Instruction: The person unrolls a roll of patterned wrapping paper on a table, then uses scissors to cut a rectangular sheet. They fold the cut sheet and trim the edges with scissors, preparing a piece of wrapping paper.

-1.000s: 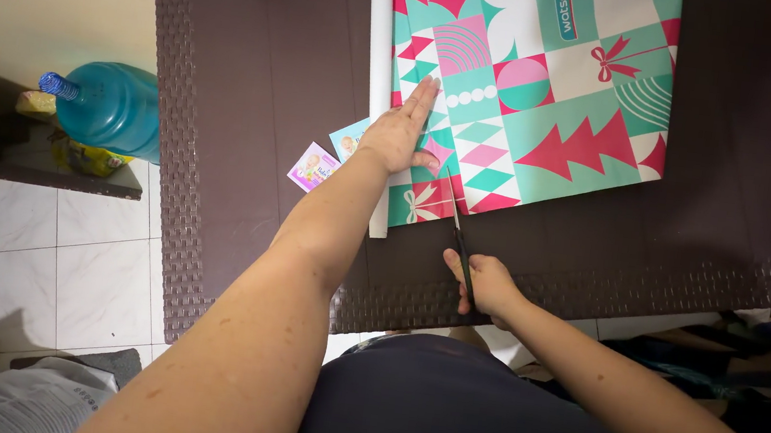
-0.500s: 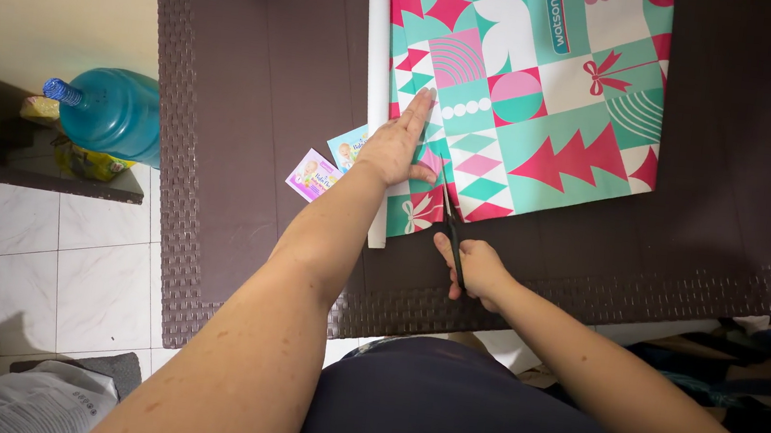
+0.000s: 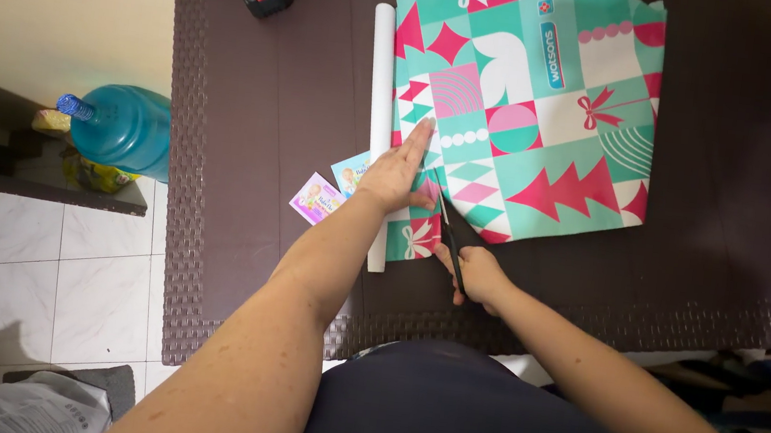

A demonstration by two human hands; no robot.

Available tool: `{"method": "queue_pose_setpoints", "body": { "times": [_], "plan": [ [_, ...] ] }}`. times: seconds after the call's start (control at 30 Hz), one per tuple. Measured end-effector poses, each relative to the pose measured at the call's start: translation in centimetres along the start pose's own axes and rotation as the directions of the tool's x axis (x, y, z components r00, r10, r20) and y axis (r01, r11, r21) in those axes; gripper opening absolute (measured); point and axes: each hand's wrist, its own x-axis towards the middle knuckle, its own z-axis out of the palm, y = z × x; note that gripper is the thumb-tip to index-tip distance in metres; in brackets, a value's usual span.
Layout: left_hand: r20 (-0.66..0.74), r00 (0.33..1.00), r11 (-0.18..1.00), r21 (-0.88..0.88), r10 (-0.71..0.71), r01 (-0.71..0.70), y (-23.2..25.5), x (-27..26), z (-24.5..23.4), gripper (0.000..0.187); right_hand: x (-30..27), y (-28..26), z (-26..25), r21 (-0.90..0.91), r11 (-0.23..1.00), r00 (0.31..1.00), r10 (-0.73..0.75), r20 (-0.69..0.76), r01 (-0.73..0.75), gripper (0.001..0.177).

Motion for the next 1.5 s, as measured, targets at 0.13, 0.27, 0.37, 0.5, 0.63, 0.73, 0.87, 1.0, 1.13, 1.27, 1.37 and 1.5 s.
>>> {"method": "queue_pose_setpoints", "body": {
  "times": [0.13, 0.27, 0.37, 0.5, 0.63, 0.73, 0.87, 1.0, 1.13, 1.27, 1.37, 1.5],
  "plan": [
    [0.003, 1.000, 0.999, -0.017, -0.029, 0.029, -0.1, -0.2, 0.2, 0.149, 0.1, 0.2, 0.1, -0.018, 0.998, 0.998, -0.055, -0.009, 0.055, 0.067],
    [-0.036, 0.999, 1.000, -0.001, 0.010, -0.010, -0.4, -0.1, 0.6, 0.150, 0.7, -1.5, 0.1, -0.026, 0.998, 0.999, -0.051, -0.001, 0.051, 0.061],
    [-0.032, 0.999, 1.000, 0.004, -0.001, 0.001, -0.5, 0.0, 0.8, 0.150, 1.2, -2.8, 0.0, -0.041, 0.999, 1.000, -0.015, 0.011, 0.015, 0.061],
    [-0.021, 0.999, 0.999, -0.001, -0.044, 0.044, -0.5, 0.1, 0.7, 0.153, 1.2, -3.3, -0.2, -0.104, 0.992, 0.996, -0.072, -0.046, 0.067, 0.063],
    [-0.017, 0.999, 0.999, 0.006, -0.047, 0.047, -0.3, 0.0, 0.6, 0.152, 1.1, -3.5, 0.0, -0.099, 0.990, 0.994, -0.100, -0.035, 0.096, 0.064],
    [-0.010, 0.999, 0.999, 0.012, -0.050, 0.050, -0.2, 0.1, 0.5, 0.151, 1.4, -4.5, -0.2, -0.097, 0.986, 0.989, -0.140, -0.037, 0.136, 0.066],
    [-0.033, 0.999, 1.000, 0.011, -0.027, 0.027, -0.2, -0.2, 0.7, 0.149, 1.9, -6.0, -0.4, -0.085, 0.990, 0.994, -0.113, -0.008, 0.112, 0.064],
    [-0.065, 0.998, 1.000, 0.019, 0.004, -0.003, -0.4, -0.4, 1.0, 0.148, 1.7, -6.3, -0.4, -0.131, 0.982, 0.989, -0.145, -0.034, 0.139, 0.069],
    [-0.088, 0.996, 1.000, 0.022, 0.010, -0.008, -0.9, -0.4, 1.4, 0.143, 2.1, -6.5, -0.4, -0.107, 0.984, 0.990, -0.141, -0.007, 0.140, 0.071],
    [-0.101, 0.995, 0.999, 0.048, 0.028, -0.023, -1.2, -0.3, 1.9, 0.135, 3.3, -7.6, -1.1, -0.044, 0.991, 0.991, -0.125, 0.043, 0.127, 0.061],
    [-0.095, 0.995, 0.999, 0.032, 0.007, -0.004, -1.3, -0.3, 2.2, 0.128, 3.8, -8.1, -1.2, -0.039, 0.994, 0.994, -0.105, 0.043, 0.107, 0.057],
    [-0.100, 0.995, 1.000, 0.024, 0.003, 0.000, -1.6, -0.4, 2.5, 0.124, 3.9, -8.2, -0.8, 0.051, 0.985, 0.986, -0.166, -0.014, 0.167, 0.061]
  ]
}}
